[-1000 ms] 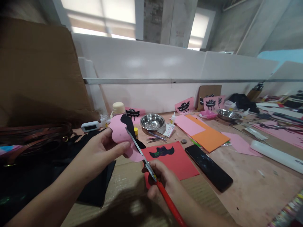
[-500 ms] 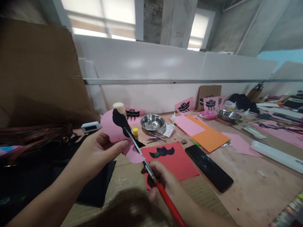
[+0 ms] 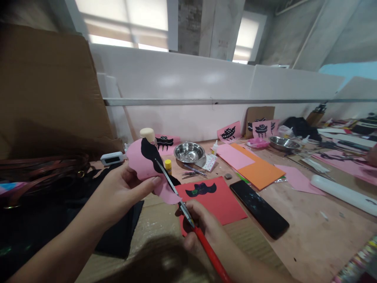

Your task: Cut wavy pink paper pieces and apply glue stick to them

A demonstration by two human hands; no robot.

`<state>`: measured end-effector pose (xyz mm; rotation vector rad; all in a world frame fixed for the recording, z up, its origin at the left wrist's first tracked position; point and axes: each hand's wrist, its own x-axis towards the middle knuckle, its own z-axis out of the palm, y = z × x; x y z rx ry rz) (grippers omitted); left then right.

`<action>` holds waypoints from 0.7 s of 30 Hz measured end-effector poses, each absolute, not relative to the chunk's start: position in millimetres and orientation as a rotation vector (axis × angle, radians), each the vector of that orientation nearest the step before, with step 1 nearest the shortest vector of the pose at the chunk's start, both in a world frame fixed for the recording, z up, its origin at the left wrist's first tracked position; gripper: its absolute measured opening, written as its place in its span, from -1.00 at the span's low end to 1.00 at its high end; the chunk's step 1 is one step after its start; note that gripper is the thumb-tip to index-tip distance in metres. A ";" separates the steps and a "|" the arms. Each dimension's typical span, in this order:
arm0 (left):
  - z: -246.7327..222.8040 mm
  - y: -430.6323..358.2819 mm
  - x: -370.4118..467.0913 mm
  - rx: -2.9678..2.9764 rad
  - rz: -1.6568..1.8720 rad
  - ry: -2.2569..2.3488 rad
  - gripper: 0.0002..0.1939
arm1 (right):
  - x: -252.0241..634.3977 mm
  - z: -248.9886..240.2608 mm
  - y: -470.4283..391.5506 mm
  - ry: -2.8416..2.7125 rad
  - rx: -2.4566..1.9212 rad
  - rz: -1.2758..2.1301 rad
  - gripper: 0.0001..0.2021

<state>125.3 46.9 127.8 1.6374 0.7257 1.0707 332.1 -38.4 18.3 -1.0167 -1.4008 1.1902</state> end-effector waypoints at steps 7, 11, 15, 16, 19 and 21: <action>127.0 48.2 124.2 1.610 1.069 0.732 -0.85 | 333.6 18.6 -36.3 -1.407 -0.989 1.188 -0.37; 129.0 48.0 125.5 1.572 1.036 0.702 -0.86 | 332.5 20.3 -36.7 -1.414 -1.003 1.219 -0.34; 129.9 47.0 124.7 1.565 1.029 0.723 -0.86 | 329.2 20.7 -35.4 -1.333 -1.027 1.198 -0.31; 129.8 47.0 124.3 1.567 1.030 0.734 -0.85 | 329.1 20.9 -34.9 -1.332 -1.034 1.203 -0.32; 129.4 47.6 123.6 1.561 1.023 0.757 -0.82 | 330.6 20.6 -33.7 -1.360 -1.043 1.231 -0.32; 129.6 48.0 123.5 1.562 1.009 0.765 -0.81 | 332.2 19.2 -33.6 -1.381 -1.027 1.236 -0.35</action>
